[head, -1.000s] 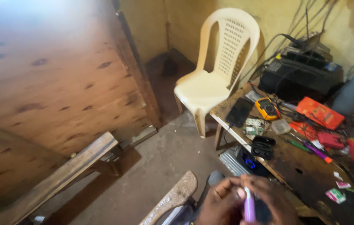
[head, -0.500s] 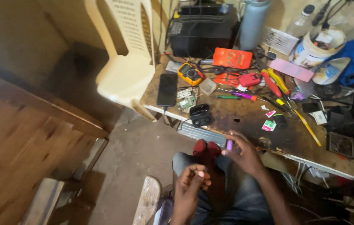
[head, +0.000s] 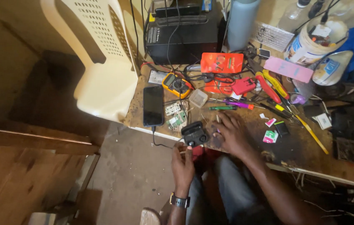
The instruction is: The person solders a small electronic component by hand and then uses a thin metal tool to pry open the plastic casing of a charging box.
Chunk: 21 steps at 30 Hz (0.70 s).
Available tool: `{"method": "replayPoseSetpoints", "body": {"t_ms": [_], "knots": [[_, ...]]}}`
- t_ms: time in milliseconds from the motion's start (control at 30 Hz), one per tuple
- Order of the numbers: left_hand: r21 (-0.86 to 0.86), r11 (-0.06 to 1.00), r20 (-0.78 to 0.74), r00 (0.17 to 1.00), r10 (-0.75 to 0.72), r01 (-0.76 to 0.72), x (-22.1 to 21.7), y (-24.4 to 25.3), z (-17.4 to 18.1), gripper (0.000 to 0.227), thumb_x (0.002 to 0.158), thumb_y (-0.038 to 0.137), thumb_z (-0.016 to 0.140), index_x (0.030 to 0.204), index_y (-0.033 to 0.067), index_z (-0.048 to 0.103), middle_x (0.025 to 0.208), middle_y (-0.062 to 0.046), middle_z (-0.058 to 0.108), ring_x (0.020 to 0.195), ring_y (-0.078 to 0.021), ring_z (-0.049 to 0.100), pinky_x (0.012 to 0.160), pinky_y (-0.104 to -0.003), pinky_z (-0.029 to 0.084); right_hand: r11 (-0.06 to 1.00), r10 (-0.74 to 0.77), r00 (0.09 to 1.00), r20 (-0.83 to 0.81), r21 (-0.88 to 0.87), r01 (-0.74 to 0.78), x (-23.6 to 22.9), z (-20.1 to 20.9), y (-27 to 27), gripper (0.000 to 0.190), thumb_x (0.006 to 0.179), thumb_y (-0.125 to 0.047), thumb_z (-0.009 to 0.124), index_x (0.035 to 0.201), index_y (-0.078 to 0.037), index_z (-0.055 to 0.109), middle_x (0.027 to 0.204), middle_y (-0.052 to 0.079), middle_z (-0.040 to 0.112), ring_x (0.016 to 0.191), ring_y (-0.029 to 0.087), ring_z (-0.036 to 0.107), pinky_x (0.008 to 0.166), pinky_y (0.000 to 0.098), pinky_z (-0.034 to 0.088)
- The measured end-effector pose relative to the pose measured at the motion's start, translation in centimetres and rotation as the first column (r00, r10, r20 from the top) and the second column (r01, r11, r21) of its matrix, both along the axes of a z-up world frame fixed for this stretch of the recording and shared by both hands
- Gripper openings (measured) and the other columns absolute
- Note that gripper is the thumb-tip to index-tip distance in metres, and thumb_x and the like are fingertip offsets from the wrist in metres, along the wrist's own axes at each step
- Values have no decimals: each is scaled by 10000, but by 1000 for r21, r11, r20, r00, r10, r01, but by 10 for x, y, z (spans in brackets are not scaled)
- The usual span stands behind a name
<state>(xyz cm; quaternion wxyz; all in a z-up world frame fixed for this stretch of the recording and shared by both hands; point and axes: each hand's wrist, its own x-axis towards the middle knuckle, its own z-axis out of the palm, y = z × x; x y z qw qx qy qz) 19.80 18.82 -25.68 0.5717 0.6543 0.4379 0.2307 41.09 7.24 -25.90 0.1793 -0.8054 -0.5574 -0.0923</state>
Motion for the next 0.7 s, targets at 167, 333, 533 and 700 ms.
{"method": "replayPoseSetpoints", "body": {"t_ms": [167, 333, 533, 700], "knots": [[59, 998, -2, 1000, -16, 16, 12, 9, -7, 412, 1025, 391, 550, 1309, 105, 633, 1182, -104, 794, 969, -259, 789, 826, -382, 615, 965, 91, 952, -293, 261, -12, -32, -8, 22, 315, 1013, -142, 607, 1304, -69, 705, 1339, 122, 681, 1165, 352, 611, 988, 487, 487], [-11, 1000, 62, 998, 26, -25, 18, 15, -13, 329, 1008, 289, 581, 1266, 105, 670, 1126, -97, 813, 962, -223, 765, 842, -362, 604, 951, 125, 947, -295, 307, -31, -39, -6, 41, 292, 944, -8, 587, 1212, -14, 704, 1156, 135, 730, 1042, 334, 622, 970, 452, 503], [-282, 959, 210, 973, 100, -38, 18, 9, 6, 265, 1001, 172, 640, 1238, 55, 662, 1011, -122, 749, 792, -201, 759, 667, -309, 628, 962, 132, 888, -441, 273, -8, -41, 17, 36, 243, 1041, -169, 554, 1171, -50, 722, 1142, 116, 749, 1021, 330, 668, 901, 453, 507], [-537, 818, 520, 844, 131, 204, 21, -2, 26, 472, 981, 168, 708, 1391, -48, 620, 1222, -180, 724, 898, -266, 762, 765, -365, 654, 928, 119, 760, -639, 345, 144, -55, 53, 28, 241, 1055, -179, 589, 1174, -23, 729, 1168, 117, 773, 1118, 274, 733, 993, 394, 526]]}}
